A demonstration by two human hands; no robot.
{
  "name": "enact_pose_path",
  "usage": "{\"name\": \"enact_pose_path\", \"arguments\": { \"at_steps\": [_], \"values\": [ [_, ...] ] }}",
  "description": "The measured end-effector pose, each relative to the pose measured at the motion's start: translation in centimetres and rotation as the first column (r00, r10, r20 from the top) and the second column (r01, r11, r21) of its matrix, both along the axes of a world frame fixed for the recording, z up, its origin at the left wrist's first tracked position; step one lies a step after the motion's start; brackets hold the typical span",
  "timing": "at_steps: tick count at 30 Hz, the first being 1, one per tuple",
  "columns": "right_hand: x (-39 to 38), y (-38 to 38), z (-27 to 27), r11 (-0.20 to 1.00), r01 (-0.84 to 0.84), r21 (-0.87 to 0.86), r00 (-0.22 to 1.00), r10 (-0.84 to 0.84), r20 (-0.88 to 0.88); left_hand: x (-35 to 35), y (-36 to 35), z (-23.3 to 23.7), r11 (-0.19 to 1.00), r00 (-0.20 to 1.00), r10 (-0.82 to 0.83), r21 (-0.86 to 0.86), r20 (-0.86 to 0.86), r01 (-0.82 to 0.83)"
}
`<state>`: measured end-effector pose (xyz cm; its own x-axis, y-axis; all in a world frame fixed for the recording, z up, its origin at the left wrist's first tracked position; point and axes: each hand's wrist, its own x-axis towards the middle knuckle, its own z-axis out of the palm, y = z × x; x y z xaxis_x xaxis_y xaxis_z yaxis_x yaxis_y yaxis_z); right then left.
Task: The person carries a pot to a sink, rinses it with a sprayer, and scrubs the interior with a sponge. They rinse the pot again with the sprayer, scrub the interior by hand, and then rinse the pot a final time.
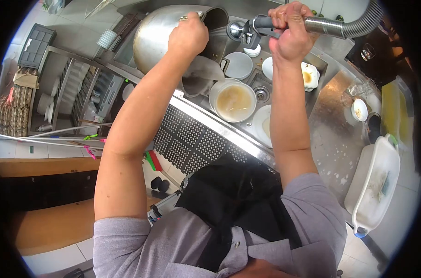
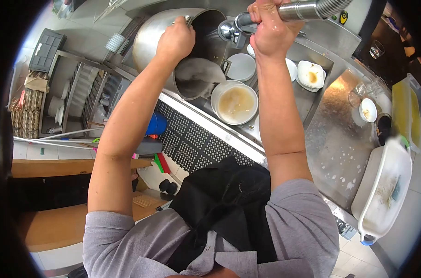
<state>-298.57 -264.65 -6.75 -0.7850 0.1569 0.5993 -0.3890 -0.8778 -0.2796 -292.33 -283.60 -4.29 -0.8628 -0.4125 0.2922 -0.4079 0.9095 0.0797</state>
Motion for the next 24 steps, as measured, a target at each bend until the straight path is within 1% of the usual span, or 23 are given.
{"name": "enact_pose_path", "arguments": {
  "at_steps": [1,2,3,4,6,7,8,11,12,14,15,16,18,19,20,21,22,23,24],
  "values": [
    [-0.2,0.0,-0.5,1.000,0.002,0.005,1.000,-0.002,0.002,-0.3,0.3,0.2,1.000,1.000,-0.007,0.002,-0.003,0.007],
    [-0.2,0.2,-0.5,1.000,0.005,0.009,1.000,-0.005,0.004,-0.9,0.4,0.2,1.000,0.999,-0.015,-0.025,0.034,0.016],
    [-0.1,0.3,-0.6,1.000,0.000,-0.023,0.998,0.002,0.070,-1.3,0.5,0.2,0.998,0.997,-0.023,-0.053,0.072,0.026],
    [0.0,0.5,-0.5,1.000,0.009,-0.025,0.997,-0.007,0.072,-1.6,0.5,0.2,0.998,0.997,-0.032,-0.055,0.073,0.036],
    [-0.2,0.9,-0.6,0.999,0.020,-0.029,0.995,-0.017,0.094,-2.2,-0.3,0.3,0.998,0.998,-0.034,-0.059,0.055,0.037],
    [-0.5,1.2,-0.8,0.999,-0.013,-0.046,0.995,0.018,0.101,-2.3,-0.6,0.3,0.998,0.999,-0.018,-0.063,0.047,0.021],
    [-0.7,1.4,-0.8,0.999,-0.003,-0.053,0.995,0.008,0.103,-2.5,-1.1,0.4,0.997,0.998,-0.028,-0.070,0.049,0.032],
    [-1.6,1.7,-1.2,0.999,0.036,0.019,0.989,-0.039,0.145,-3.4,-3.1,0.6,0.998,1.000,-0.018,-0.063,0.000,0.017],
    [-1.4,1.7,-0.9,0.999,0.039,0.017,0.988,-0.041,0.149,-3.9,-4.2,0.7,0.998,0.999,-0.025,-0.059,-0.037,0.023],
    [-1.2,1.6,-0.1,0.995,0.058,-0.080,0.985,-0.044,0.167,-4.9,-6.6,1.5,0.999,0.999,-0.008,-0.046,-0.047,0.005],
    [-1.2,1.9,0.1,0.997,0.006,-0.082,0.993,0.004,0.115,-5.0,-7.3,2.3,0.998,0.999,0.013,-0.056,-0.040,-0.015],
    [-1.3,1.8,0.4,0.996,0.008,-0.090,0.993,0.002,0.115,-5.0,-8.0,3.0,0.998,0.999,0.044,-0.050,0.003,-0.044],
    [-1.0,1.4,1.7,0.986,0.005,-0.169,0.998,0.006,0.063,-5.0,-10.4,3.3,0.997,0.997,0.068,-0.043,-0.036,-0.070],
    [-1.3,0.9,1.9,0.984,0.003,-0.177,0.998,0.008,0.064,-5.1,-11.4,3.7,0.996,0.997,0.070,-0.051,-0.036,-0.072],
    [-1.6,0.3,2.3,0.903,-0.223,-0.368,0.975,0.200,-0.100,-4.9,-12.0,4.2,0.987,0.992,0.129,0.097,0.003,-0.129],
    [-1.8,-0.1,2.5,0.741,-0.448,-0.500,0.893,0.342,-0.293,-4.7,-12.6,4.6,0.952,0.982,0.182,0.241,0.051,-0.189],
    [-1.9,0.0,2.5,0.737,-0.448,-0.505,0.893,0.342,-0.293,-4.3,-13.2,4.8,0.953,0.982,0.184,0.235,0.051,-0.191],
    [-1.7,0.4,2.8,0.902,-0.241,-0.359,0.967,0.192,-0.167,-3.9,-14.2,4.8,0.930,0.982,0.183,0.317,0.044,-0.187],
    [-1.6,0.6,3.1,0.985,-0.023,-0.170,0.997,0.011,-0.070,-3.1,-13.6,5.2,0.899,0.982,0.184,0.398,0.038,-0.184]
  ]
}}
